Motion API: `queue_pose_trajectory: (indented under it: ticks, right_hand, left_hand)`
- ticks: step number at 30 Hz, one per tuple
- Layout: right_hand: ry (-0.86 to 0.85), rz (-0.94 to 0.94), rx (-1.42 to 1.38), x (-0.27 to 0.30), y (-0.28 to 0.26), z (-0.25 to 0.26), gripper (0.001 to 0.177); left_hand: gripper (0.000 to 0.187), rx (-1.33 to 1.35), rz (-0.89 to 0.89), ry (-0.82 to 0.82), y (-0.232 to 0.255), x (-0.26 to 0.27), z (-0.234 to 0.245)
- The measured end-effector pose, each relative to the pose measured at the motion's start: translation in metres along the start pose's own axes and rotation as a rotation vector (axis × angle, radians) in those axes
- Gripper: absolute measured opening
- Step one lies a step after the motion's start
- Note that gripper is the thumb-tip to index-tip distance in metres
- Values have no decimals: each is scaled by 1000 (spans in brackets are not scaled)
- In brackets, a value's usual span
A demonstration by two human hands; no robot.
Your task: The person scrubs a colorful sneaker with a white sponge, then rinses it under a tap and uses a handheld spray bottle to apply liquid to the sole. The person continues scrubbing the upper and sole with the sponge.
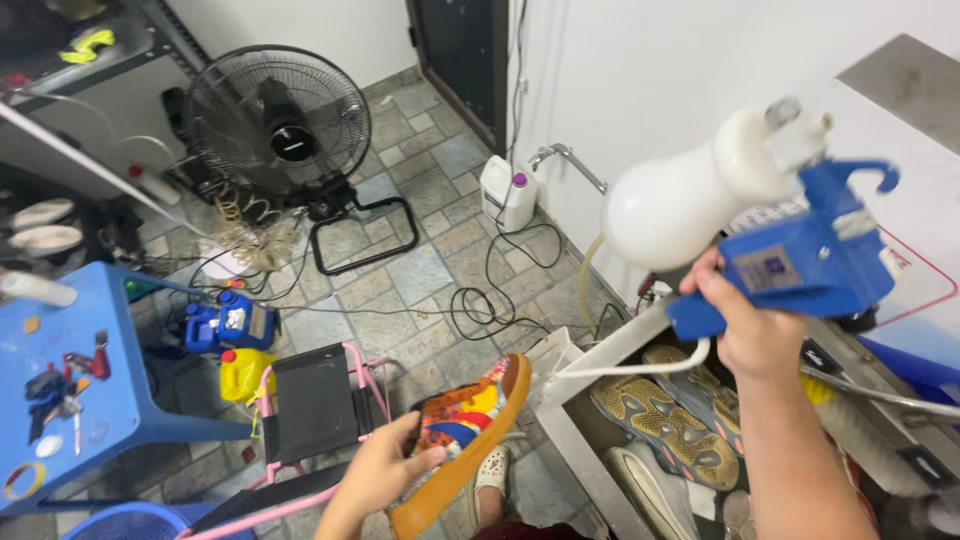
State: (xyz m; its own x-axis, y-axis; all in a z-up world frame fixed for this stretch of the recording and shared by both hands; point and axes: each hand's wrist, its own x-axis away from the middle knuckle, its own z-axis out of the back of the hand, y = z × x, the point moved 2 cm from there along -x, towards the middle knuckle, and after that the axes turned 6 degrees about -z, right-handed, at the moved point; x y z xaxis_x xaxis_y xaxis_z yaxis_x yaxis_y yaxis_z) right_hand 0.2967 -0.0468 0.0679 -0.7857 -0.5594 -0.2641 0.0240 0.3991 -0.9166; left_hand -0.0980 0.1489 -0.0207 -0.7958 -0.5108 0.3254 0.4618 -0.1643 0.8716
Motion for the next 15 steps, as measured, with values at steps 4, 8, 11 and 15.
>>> queue_pose_trajectory:
  ticks: [4,8,11,15]
  right_hand:
    - [-84,-188,-64,74,43,9,22]
    - [-130,-511,79,163,99,37,17]
    - [-154,-660,46,228,133,68,28]
    - [-128,-990,318,286,155,132,40]
  left_hand:
    - [39,484,-139,142,-37,4,17]
    - [42,534,-254,232,-47,-49,7]
    - [52,651,-326,142,-40,-98,-28]
    - [44,805,-329,77,-41,-151,-89]
